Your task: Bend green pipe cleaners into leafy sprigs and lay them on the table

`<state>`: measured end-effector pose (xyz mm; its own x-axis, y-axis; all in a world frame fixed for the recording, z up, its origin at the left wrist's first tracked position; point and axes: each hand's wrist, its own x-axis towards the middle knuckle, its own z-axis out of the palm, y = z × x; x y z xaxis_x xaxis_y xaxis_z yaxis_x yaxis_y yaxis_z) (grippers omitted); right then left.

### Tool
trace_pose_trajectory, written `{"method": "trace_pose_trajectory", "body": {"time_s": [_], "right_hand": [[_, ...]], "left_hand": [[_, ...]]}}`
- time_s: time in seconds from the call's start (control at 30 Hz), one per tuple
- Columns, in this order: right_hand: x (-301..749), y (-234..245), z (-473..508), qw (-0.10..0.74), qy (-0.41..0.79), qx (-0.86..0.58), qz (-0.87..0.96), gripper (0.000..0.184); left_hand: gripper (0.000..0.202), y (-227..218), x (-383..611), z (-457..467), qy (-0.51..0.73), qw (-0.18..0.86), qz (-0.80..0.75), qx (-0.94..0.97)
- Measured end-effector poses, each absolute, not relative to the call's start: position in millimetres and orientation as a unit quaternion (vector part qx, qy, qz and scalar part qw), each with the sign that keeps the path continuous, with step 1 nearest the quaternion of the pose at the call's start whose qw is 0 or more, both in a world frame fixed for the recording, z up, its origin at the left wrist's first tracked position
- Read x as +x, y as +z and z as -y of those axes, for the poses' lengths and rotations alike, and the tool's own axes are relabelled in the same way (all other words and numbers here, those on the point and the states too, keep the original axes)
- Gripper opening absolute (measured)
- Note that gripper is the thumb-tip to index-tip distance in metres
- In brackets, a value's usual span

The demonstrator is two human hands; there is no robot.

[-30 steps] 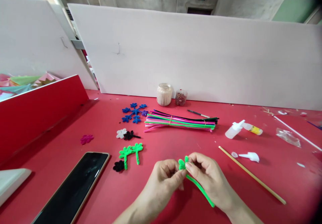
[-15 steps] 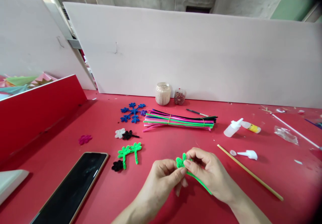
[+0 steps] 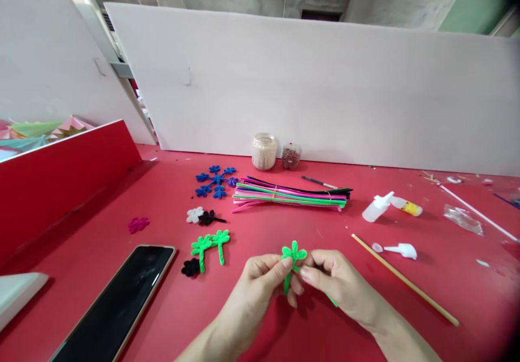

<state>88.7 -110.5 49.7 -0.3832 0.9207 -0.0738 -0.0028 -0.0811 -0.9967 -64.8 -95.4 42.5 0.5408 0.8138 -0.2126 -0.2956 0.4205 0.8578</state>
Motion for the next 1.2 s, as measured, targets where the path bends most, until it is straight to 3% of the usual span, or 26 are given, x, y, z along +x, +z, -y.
{"method": "trace_pose_trajectory", "body": {"time_s": [0.73,1.0,1.1,1.2], "right_hand": [[83.3,47.0,110.6,0.389,0.639,-0.400,0.530,0.019],[85.1,51.5,113.9,0.375,0.516,-0.510,0.577,0.022],[85.1,53.5,114.7,0.380,0.491,-0.521,0.586,0.022],[83.7,55.2,114.3,0.389,0.546,-0.481,0.566,0.023]], "left_hand": [[0.019,33.8,-65.4,91.9,0.337,0.815,-0.305,0.359],[0.030,46.3,-64.3,92.0,0.351,0.694,-0.387,0.495],[0.030,47.0,-64.7,91.4,0.349,0.725,-0.356,0.474],[0.024,43.6,-65.9,90.5,0.335,0.793,-0.314,0.400]]}}
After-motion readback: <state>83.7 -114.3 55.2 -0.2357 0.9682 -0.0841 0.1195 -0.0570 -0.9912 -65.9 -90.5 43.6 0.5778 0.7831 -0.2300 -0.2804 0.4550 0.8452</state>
